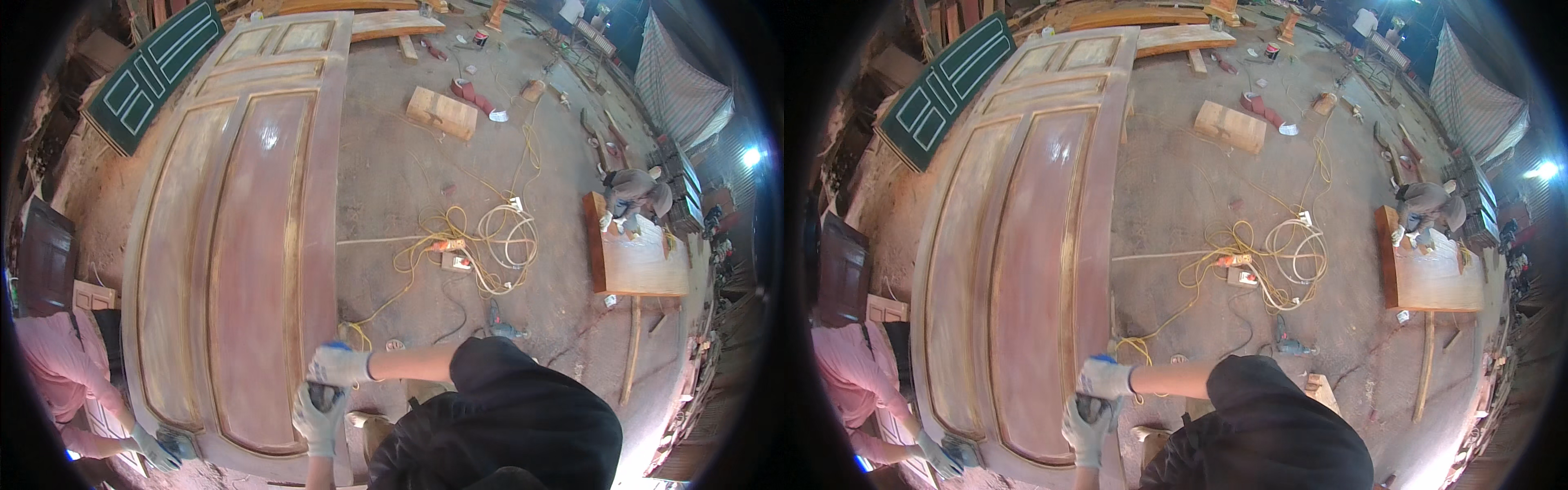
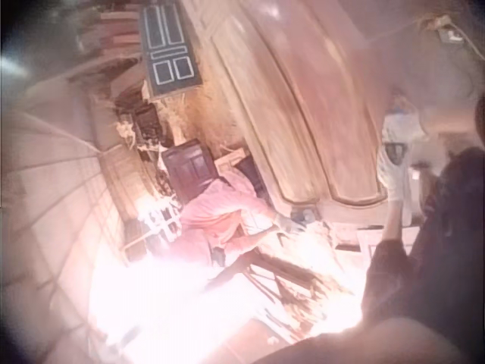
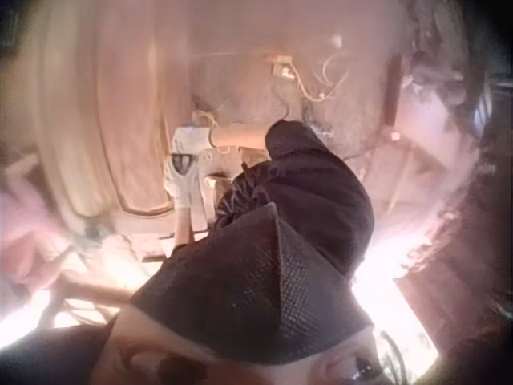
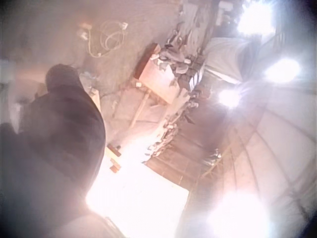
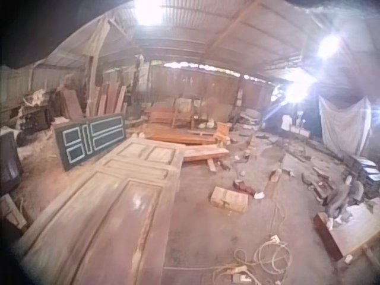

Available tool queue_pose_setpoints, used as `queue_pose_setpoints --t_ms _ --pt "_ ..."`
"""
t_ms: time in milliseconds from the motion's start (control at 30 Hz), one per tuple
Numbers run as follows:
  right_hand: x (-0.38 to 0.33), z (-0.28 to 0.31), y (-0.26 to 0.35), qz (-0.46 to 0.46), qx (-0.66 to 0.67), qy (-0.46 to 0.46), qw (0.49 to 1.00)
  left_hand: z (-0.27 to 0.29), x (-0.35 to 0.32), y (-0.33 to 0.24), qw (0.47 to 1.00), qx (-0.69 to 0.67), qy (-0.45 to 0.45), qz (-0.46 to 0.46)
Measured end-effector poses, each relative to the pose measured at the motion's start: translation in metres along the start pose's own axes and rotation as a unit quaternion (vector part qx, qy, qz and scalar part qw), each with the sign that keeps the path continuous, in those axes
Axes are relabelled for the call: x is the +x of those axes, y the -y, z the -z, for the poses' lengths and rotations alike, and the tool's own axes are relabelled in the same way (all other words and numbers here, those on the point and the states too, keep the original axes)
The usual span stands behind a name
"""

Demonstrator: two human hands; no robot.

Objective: The person uses an electric sander to smooth the surface of a large wooden door. They move the sander across the panels and edges while another person sands a nearby section.

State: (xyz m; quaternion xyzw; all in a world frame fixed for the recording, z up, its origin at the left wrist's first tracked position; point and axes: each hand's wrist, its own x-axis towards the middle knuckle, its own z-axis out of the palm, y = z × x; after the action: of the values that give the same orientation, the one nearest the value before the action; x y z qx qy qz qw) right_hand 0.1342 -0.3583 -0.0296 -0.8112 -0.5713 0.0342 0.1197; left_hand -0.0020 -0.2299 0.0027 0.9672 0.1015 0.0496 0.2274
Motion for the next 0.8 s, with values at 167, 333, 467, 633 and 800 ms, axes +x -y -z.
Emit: queue_pose_setpoints --t_ms 167,333,467,633,800 --pt "0.024 0.060 -0.131 -0.072 -0.024 0.062 0.995 -0.013 0.146 -0.067 0.998 -0.030 0.024 0.048" --pt "0.035 0.052 -0.164 -0.148 -0.118 0.046 0.981 -0.038 0.192 -0.068 0.997 -0.060 0.014 0.050" --pt "0.034 0.062 -0.143 -0.066 -0.111 0.109 0.986 -0.020 0.160 -0.077 0.995 -0.035 -0.006 0.089" --pt "0.038 0.021 -0.051 0.085 -0.107 0.148 0.979 -0.001 0.048 -0.028 0.990 -0.051 -0.055 0.117" --pt "0.055 -0.002 0.030 0.169 -0.034 0.156 0.973 0.026 -0.024 0.002 0.968 -0.061 -0.103 0.220"
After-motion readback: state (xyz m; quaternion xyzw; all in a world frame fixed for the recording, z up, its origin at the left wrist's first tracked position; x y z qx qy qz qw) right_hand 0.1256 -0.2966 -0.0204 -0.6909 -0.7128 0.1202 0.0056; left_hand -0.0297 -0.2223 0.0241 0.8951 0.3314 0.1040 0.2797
